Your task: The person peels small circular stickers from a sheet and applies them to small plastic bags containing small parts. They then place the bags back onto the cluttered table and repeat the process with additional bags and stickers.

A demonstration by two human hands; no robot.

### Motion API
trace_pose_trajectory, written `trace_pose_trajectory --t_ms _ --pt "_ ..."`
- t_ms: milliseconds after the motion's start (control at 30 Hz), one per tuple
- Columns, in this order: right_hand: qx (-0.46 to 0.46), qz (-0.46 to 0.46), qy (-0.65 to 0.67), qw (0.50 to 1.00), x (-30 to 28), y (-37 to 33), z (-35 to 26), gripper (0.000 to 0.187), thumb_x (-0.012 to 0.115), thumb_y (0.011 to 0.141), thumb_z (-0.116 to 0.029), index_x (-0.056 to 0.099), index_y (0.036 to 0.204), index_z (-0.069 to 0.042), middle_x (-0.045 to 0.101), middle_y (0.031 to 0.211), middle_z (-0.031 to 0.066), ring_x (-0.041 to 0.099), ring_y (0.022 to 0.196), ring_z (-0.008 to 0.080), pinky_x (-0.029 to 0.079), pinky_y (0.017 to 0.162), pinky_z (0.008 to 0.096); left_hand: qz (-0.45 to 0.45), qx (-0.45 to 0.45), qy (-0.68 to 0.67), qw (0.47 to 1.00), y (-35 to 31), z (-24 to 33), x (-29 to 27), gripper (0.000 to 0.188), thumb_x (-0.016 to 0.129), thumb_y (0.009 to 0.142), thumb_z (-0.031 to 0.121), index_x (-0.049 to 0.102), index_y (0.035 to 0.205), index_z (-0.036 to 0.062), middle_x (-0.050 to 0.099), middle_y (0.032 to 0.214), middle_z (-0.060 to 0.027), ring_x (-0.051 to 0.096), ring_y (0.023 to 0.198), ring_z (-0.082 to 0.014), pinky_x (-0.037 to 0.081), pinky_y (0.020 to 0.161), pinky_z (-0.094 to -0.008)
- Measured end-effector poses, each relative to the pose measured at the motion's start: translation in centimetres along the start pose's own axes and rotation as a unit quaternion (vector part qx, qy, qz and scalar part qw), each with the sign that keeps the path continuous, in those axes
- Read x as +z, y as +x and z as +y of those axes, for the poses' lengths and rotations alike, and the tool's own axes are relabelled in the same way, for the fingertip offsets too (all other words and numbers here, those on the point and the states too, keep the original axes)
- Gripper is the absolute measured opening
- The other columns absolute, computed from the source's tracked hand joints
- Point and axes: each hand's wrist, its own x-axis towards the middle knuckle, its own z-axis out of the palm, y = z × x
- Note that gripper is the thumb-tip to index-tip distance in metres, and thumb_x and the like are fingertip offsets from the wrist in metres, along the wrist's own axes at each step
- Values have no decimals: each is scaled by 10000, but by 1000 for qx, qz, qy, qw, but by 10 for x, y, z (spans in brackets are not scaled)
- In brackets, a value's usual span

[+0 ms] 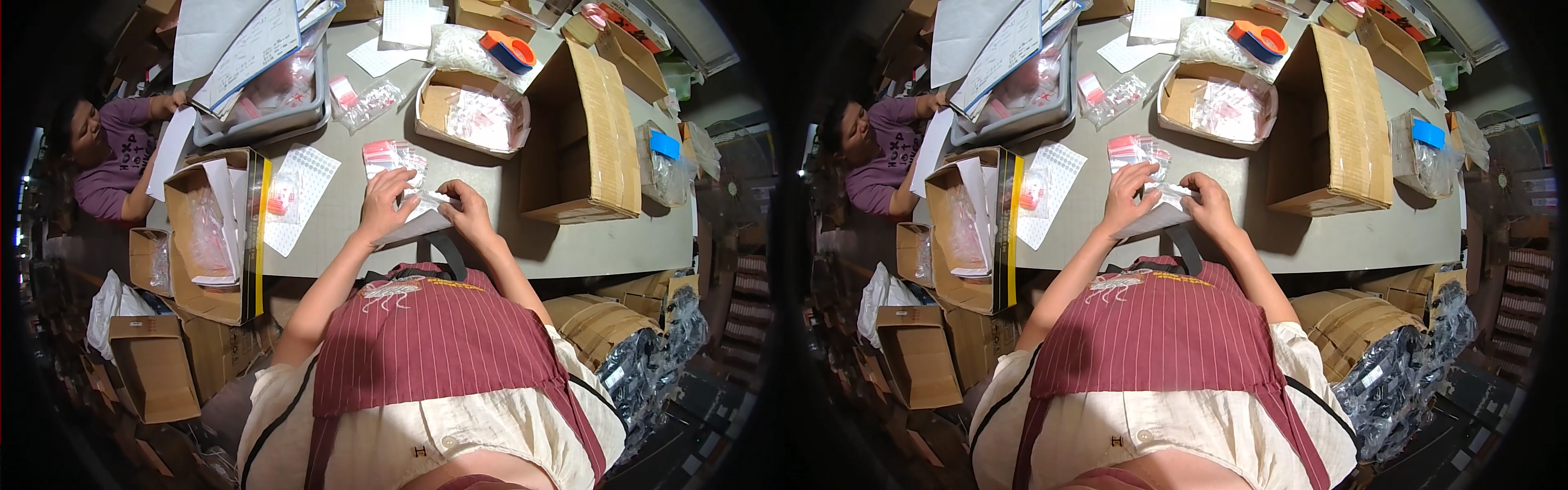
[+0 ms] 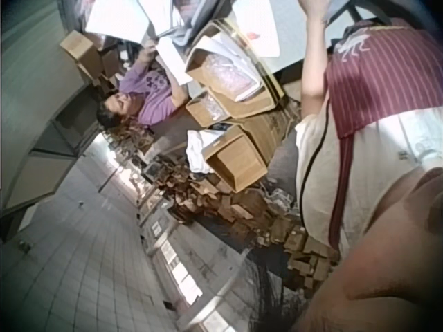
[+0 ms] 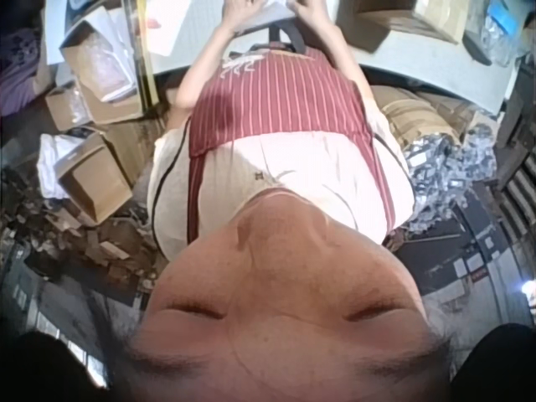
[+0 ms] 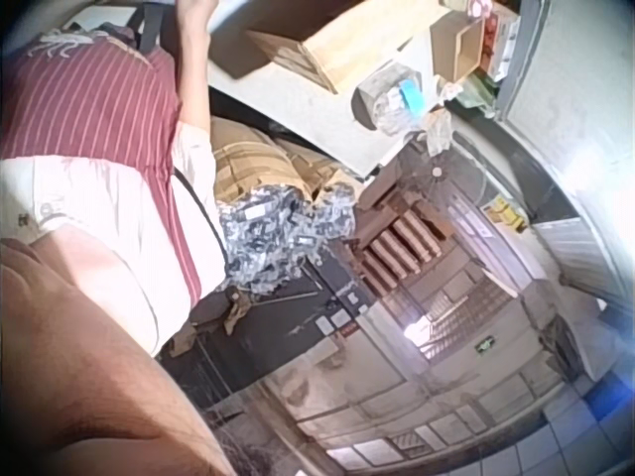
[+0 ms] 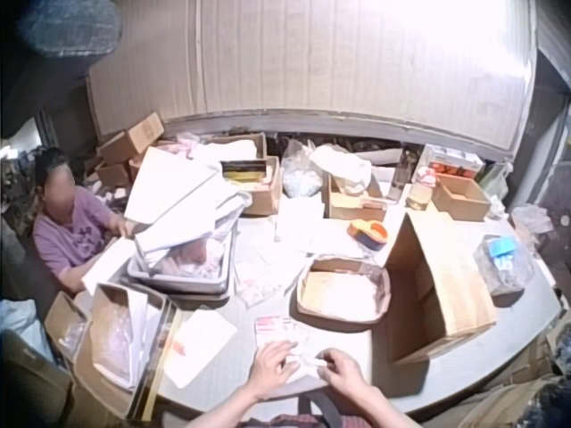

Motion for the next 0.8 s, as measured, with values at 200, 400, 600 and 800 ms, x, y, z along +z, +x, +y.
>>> trace_pose_trajectory --t_ms 200,400,600,800 --pt "-20 2 -25 1000 0 -1 4 305 719 800 -29 660 1098 -1 693 1052 185 696 987 338 569 865 408 -4 3 -2 1000 -1 -1 2 225 748 872 220 683 984 36 698 1312 -93 574 1323 -300 343 1156 -494" --pt "-191 18 -108 975 -7 4 -17 263 705 797 -38 652 1053 -5 661 973 173 642 965 371 523 849 437 5 -2 -8 1000 -2 1 0 223 750 870 217 688 975 30 702 1303 -90 578 1312 -311 356 1142 -486" --pt "-159 -41 -122 979 -13 25 -19 192 652 839 -10 651 1030 -7 659 973 179 643 963 391 520 841 461 -1 25 9 1000 0 -4 1 216 755 862 192 695 985 25 711 1297 -96 582 1310 -304 361 1128 -481" --pt "-172 -131 -156 964 -21 44 -18 179 617 798 27 657 972 4 668 918 198 665 913 410 535 815 465 -8 19 16 1000 -2 5 -1 213 758 874 226 706 987 53 706 1306 -83 568 1326 -298 345 1142 -490"
